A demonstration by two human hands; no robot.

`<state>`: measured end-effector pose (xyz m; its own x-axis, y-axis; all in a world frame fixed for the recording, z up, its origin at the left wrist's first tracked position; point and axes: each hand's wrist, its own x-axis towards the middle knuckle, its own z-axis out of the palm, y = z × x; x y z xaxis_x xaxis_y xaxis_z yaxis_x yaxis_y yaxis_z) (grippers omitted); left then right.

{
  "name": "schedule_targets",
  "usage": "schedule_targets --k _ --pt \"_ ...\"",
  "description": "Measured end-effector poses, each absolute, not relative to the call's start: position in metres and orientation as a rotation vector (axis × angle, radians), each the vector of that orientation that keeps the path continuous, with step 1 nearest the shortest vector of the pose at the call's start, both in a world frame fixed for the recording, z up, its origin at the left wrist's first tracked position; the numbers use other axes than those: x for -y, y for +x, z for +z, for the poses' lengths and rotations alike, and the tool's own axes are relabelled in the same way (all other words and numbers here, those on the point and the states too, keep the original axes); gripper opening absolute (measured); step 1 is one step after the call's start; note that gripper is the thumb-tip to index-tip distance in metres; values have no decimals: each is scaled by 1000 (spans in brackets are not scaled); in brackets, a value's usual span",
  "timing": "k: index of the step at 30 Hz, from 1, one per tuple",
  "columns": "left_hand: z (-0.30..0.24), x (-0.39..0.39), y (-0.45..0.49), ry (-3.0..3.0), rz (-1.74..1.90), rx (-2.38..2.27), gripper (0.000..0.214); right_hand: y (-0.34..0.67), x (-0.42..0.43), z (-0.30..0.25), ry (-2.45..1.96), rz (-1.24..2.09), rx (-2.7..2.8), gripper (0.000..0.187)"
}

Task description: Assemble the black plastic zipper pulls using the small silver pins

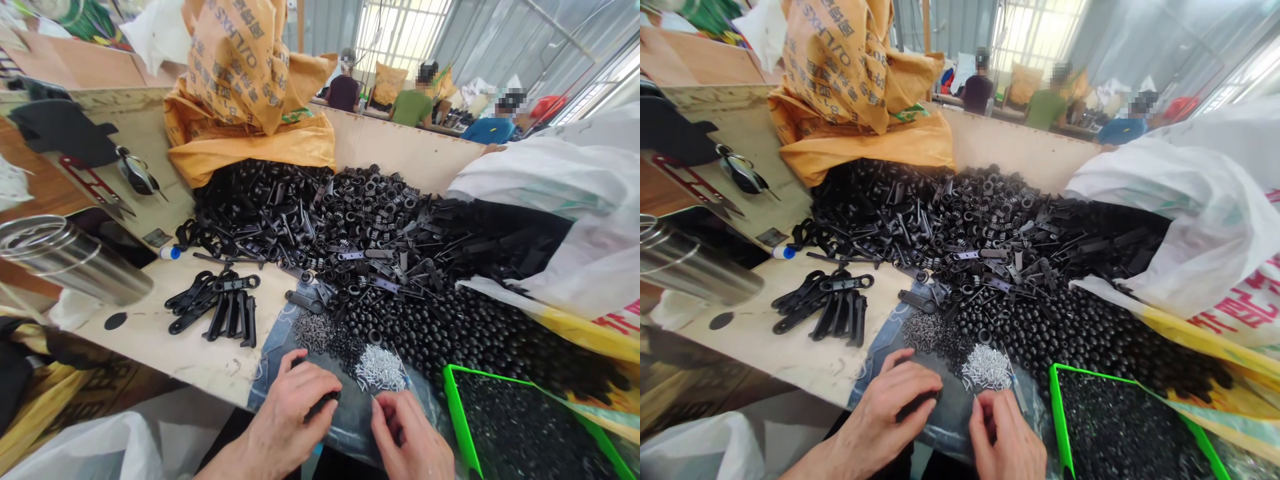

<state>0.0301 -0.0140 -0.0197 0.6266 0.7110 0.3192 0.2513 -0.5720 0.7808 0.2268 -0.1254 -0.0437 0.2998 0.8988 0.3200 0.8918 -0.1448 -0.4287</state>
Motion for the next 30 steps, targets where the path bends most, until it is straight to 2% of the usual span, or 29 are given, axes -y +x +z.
schedule_targets --k 4,9,12,25,30 --pt "-19 13 30 2113 783 -743 28 232 126 -43 -1997 67 1610 41" --pt "-20 13 29 2099 791 -734 25 241 122 -29 -1746 253 1784 20" --pt "-20 14 30 2108 781 -750 18 239 113 -14 -1634 307 1889 15" --pt "-18 11 32 2137 661 -773 21 217 81 6 -1443 -17 2377 32" --pt "-24 11 31 2116 744 -767 18 218 75 16 -1394 106 2404 38"
